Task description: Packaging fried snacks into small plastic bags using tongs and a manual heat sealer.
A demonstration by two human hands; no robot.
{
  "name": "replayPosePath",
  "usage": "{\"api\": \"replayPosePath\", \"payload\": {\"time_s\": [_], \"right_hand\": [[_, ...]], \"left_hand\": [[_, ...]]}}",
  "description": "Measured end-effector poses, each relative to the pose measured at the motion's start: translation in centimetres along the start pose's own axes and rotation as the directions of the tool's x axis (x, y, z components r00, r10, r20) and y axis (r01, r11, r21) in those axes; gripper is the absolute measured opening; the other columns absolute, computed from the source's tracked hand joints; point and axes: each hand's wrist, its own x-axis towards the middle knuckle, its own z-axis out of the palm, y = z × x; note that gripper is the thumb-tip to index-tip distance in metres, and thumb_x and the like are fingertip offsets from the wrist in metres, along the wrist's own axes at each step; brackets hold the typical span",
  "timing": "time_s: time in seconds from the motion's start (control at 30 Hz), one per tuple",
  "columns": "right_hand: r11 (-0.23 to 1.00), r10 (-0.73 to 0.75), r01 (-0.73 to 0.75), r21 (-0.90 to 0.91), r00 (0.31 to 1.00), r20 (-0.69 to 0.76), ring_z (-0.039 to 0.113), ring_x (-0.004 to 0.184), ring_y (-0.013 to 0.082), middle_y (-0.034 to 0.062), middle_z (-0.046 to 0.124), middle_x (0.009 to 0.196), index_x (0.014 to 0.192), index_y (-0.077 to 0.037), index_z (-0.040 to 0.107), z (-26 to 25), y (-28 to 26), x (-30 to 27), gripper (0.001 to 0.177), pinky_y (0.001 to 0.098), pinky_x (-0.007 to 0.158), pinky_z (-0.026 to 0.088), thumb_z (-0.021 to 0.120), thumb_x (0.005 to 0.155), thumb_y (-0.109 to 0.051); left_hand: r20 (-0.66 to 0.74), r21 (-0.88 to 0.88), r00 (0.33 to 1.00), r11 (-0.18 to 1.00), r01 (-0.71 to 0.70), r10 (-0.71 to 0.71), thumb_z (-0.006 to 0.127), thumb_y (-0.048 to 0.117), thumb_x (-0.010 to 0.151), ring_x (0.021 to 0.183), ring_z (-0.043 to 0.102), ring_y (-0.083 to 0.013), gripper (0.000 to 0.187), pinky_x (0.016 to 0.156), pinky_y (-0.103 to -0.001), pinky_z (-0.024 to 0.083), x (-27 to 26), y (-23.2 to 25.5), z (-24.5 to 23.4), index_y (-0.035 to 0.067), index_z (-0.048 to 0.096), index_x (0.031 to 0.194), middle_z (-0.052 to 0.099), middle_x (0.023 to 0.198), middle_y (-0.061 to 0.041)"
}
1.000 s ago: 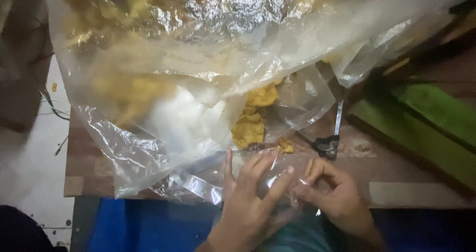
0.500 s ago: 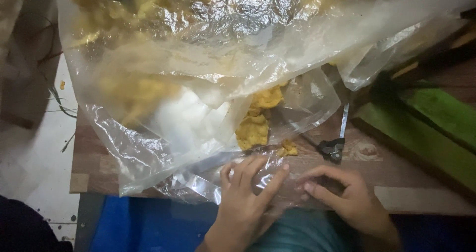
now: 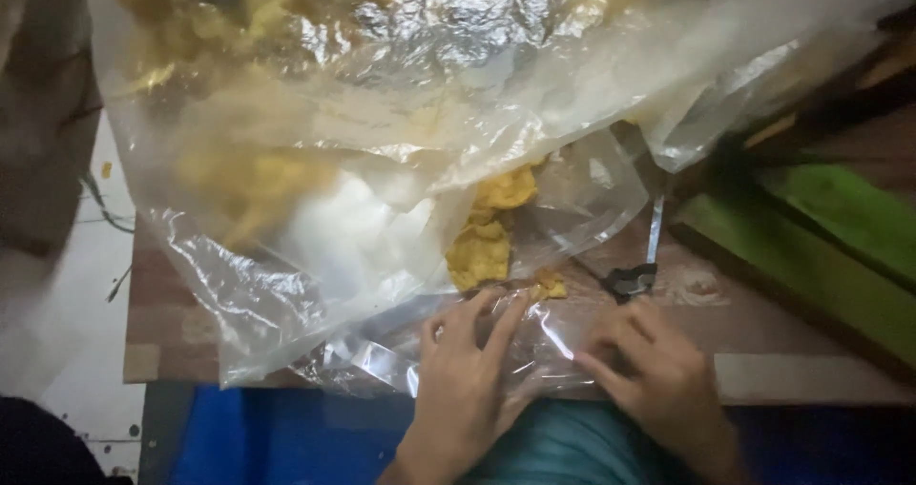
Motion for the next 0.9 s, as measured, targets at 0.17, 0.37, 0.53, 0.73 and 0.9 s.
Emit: {"api": "replayPosePath", "payload": {"time_s": [0.17,0.37,0.53,0.73,0.9], "right_hand": [[0.918,-0.396,0.395,-0.032,0.918,-0.03,0.063,0.076,0.0178,0.0047,0.07,0.088,0.093,-0.011,0.076,-1.7,0.0,-0.5,0.014,0.0371,0.083,0.052,0.081,0.085,-0.021],[0.794,-0.604,0.546,0.268,0.76,0.242,0.071,0.121,0.0252,0.0139,0.072,0.13,0.127,-0.003,0.069,-2.9,1.4,-1.3,0.035,0.0459,0.105,0.05,0.043,0.107,-0.015],[0.788,-0.612,0.61,0.086,0.758,0.228,0.069,0.105,0.0249,0.0052,0.077,0.12,0.127,-0.009,0.067,-3.4,1.5,0.2,0.033,0.0426,0.095,0.048,0.066,0.094,-0.01],[0.638,-0.689,0.758,-0.139,0.642,0.337,0.067,0.103,0.0201,0.0076,0.069,0.132,0.132,-0.006,0.063,-5.8,-2.2,1.4,0.036,0.0366,0.079,0.049,0.038,0.109,-0.018],[0.567,-0.757,0.812,-0.138,0.58,0.3,0.065,0.117,0.0166,0.0052,0.065,0.135,0.131,-0.013,0.062,-5.6,-2.3,1.1,0.03,0.0342,0.089,0.053,0.044,0.109,-0.022]], "left_hand": [[0.045,-0.02,0.999,1.0,-0.008,0.009,0.091,0.045,0.073,0.113,0.052,-0.0376,0.084,0.092,-0.052,0.038,0.0,0.4,0.4,0.014,0.053,0.141,0.052,0.136,-0.016],[0.12,-0.042,0.992,0.999,-0.022,0.026,0.095,0.047,0.071,0.117,0.055,-0.0322,0.088,0.09,-0.053,0.04,-0.3,0.3,0.4,0.013,0.055,0.142,0.055,0.138,-0.013],[0.124,-0.211,0.992,0.976,0.042,-0.016,0.095,0.039,0.071,0.124,0.058,-0.033,0.085,0.095,-0.055,0.037,-0.4,-0.3,-0.8,0.014,0.055,0.142,0.061,0.137,-0.013],[0.128,-0.182,0.992,0.983,0.002,0.022,0.092,0.041,0.073,0.122,0.056,-0.0286,0.08,0.096,-0.056,0.036,-0.1,0.4,-1.2,0.017,0.056,0.14,0.058,0.135,-0.007],[0.082,-0.147,0.996,0.989,-0.01,0.022,0.087,0.05,0.074,0.116,0.057,-0.0292,0.078,0.094,-0.057,0.035,-0.5,0.1,-0.6,0.015,0.057,0.138,0.059,0.132,-0.008]]}}
